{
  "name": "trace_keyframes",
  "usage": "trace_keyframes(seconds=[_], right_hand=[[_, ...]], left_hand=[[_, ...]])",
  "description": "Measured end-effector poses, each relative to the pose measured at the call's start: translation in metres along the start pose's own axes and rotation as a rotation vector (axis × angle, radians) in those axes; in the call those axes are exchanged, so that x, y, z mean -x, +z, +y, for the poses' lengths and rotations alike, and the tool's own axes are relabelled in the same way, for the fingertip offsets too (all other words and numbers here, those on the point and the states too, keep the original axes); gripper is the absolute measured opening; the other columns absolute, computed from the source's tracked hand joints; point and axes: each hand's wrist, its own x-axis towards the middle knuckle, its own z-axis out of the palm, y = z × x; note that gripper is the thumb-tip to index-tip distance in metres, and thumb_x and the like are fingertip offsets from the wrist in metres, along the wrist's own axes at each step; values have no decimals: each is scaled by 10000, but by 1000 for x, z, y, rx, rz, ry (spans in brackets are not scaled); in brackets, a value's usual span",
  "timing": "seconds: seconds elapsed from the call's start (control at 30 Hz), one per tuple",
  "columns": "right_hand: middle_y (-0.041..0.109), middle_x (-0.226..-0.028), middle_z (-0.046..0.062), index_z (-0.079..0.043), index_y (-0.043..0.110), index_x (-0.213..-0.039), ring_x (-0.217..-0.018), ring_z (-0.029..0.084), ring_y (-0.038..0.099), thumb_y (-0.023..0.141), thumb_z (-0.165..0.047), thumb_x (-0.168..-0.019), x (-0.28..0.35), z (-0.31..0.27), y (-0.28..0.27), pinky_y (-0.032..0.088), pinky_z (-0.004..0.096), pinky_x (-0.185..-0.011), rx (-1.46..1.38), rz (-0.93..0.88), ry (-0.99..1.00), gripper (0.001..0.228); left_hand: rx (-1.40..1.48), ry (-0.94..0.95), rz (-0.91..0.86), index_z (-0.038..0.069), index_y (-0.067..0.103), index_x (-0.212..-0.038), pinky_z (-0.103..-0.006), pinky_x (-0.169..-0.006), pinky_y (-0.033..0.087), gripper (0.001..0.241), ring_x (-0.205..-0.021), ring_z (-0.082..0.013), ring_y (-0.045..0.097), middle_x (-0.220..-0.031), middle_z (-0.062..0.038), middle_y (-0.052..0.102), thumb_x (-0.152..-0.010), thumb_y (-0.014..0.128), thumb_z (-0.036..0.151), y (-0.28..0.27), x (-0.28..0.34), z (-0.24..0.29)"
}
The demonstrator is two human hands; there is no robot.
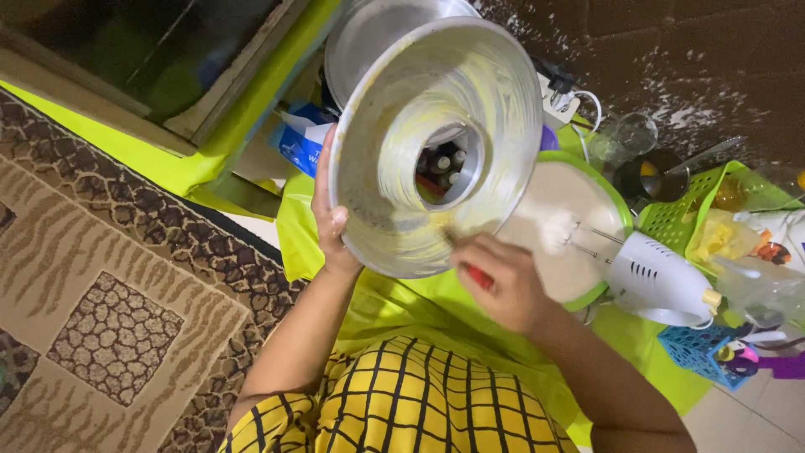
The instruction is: Grease a bundt cake pan with butter using a brush.
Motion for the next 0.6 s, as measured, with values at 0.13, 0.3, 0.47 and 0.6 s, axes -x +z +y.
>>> trace_keyframes(seconds=[0.13, 0.3, 0.47, 0.6], right_hand=[[791, -960, 123, -96, 775, -893, -957, 345, 781, 770, -1, -820, -3, -19, 7, 609, 448, -759, -378, 77, 24, 120], [798, -926, 127, -63, 796, -893, -955, 352, 774, 764, 35, -828, 5, 31, 11, 580, 472, -886, -346, 179, 14, 122], [762, -895, 143, -30, 765, -913, -846, 334, 751, 741, 84, -849, 7, 35, -24, 597, 450, -823, -39, 309, -181, 134], [752, -1001, 111, -86, 749, -923, -899, 324, 759, 735, -101, -885, 30, 64, 16, 611, 453, -804, 138, 184, -370, 43]], left_hand=[[-46, -1, -15, 38, 314, -1614, -526, -1192, 397, 1052, -1368, -344, 506, -1555, -231, 457, -733, 602, 535, 4, 6, 1], [24, -8, -33, 67, 319, -1623, -518, -1154, 448, 1036, -1344, -341, 544, -1529, -225, 493, -727, 572, 521, 1, -3, 4], [3, -41, 49, 85, 304, -1619, -589, -1155, 397, 897, -1329, -418, 505, -1537, -233, 446, -820, 474, 455, -29, 20, -8], [-23, -12, 18, 99, 351, -1618, -524, -1167, 421, 939, -1362, -323, 518, -1553, -186, 477, -802, 527, 530, 14, 8, 10]])
